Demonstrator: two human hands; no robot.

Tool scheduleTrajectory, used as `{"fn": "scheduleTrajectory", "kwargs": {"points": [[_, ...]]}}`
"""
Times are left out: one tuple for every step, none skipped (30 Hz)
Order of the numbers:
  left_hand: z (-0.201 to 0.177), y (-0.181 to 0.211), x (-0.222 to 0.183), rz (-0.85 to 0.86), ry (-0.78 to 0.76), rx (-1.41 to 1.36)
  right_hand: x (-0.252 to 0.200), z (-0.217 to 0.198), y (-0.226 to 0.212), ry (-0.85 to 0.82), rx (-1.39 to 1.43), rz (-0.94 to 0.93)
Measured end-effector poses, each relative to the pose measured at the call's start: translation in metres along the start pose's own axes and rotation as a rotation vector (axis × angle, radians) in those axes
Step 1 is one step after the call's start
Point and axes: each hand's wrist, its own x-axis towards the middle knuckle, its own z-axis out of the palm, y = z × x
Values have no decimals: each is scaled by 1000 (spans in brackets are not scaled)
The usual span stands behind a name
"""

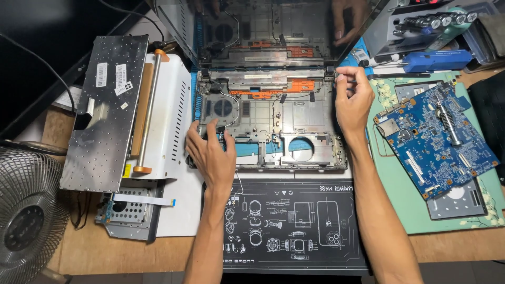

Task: Securing a motherboard into a laptop chassis using a screwdriver and aligning internal components.

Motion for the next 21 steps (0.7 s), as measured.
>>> {"fn": "scheduleTrajectory", "kwargs": {"points": [[-1, 1, 0, 0, 1, 1, 0, 0, -1, 0, 1, 0], [-2, 1, 0, -1, 1, -1, 0, 0, -2, -9, -17, -7], [-3, 2, 0, -1, 1, -3, 0, 0, -4, -18, -35, -15], [-2, 2, 0, 0, 2, -3, 1, 0, -3, -17, -34, -15], [-2, 2, 0, 1, 3, 0, 1, 0, -2, -32, -41, -17], [-2, 2, 0, 1, 5, 3, 1, 0, -1, -49, -46, -19], [-2, 2, 0, 1, 7, 4, 2, 1, -1, -49, -45, -20], [-2, 2, 0, -3, 3, 3, 2, 1, -1, -54, -45, -30], [-2, 2, 0, -6, -1, 1, 2, 1, -1, -59, -45, -40], [-2, 2, 0, -7, 1, 1, 2, 1, -1, -60, -44, -42], [-1, 2, -1, 1, 1, 19, 3, 0, 0, -46, -42, -42], [-1, 3, -1, 7, 2, 37, 3, -1, 0, -32, -40, -43], [0, 3, -2, 4, 5, 37, 5, -1, -1, -35, -39, -46], [1, 2, -3, 9, 10, 49, 6, -1, -4, -2, -12, -55], [2, 1, -3, 13, 15, 60, 7, 0, -5, 32, 15, -63], [4, 0, -4, 9, 16, 65, 10, -2, -15, 27, 20, -62], [5, 0, -5, 22, 49, 93, 13, -4, -24, 8, 65, -68], [8, 0, -6, 38, 80, 116, 16, -8, -33, -7, 106, -73], [8, 0, -7, 37, 79, 117, 18, -8, -40, -8, 106, -71], [8, 1, -6, 38, 88, 114, 22, -9, -48, 67, 47, -170], [8, 1, -6, 39, 98, 111, 25, -10, -57, 139, -12, -269]]}}
